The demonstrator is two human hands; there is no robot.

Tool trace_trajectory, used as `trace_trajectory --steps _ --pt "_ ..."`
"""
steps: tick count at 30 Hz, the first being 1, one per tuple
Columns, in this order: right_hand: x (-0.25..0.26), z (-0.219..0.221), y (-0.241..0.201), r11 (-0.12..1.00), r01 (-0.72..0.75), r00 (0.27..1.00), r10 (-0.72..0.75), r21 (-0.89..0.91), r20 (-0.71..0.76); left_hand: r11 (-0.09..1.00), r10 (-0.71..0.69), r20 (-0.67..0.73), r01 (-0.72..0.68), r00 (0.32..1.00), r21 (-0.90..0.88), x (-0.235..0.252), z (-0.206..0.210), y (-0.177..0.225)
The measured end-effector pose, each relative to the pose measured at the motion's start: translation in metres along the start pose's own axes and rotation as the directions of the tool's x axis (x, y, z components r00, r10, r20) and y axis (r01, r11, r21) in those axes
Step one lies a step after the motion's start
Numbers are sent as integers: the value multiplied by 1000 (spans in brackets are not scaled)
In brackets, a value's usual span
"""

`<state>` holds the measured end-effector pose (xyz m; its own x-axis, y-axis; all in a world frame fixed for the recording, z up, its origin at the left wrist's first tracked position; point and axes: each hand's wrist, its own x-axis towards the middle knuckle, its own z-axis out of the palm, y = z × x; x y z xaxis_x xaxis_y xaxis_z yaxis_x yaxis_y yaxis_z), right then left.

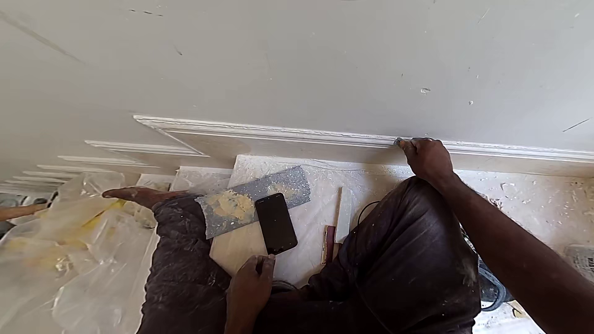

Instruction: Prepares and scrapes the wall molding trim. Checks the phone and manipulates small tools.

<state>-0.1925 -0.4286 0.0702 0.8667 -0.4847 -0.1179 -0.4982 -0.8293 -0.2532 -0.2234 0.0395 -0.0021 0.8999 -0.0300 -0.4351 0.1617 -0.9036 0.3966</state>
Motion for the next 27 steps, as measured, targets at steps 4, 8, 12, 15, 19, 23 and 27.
trace_trajectory --steps 4,8,12,15,19,23,27 --pt "2 2 13 997 67 998 -67 47 -5 1000 -6 2 6 1000 7 0 0 -1" --pt "-3 0 40 995 87 996 -87 39 -15 1000 -20 -13 20 1000 9 -1 0 -3" --pt "-2 3 46 994 98 995 -99 46 5 1000 -15 23 14 1000 27 4 1 -1" --pt "5 5 23 993 99 994 -101 60 29 1000 -11 20 11 1000 17 2 -1 -1" --pt "10 15 -16 991 99 994 -103 95 37 1000 -25 3 25 1000 11 1 -1 0" --pt "9 23 -35 986 132 990 -136 97 35 998 -54 7 54 999 10 -1 -2 0" --pt "3 14 -6 992 92 995 -94 89 24 999 -45 5 45 999 -5 -1 -2 -2"
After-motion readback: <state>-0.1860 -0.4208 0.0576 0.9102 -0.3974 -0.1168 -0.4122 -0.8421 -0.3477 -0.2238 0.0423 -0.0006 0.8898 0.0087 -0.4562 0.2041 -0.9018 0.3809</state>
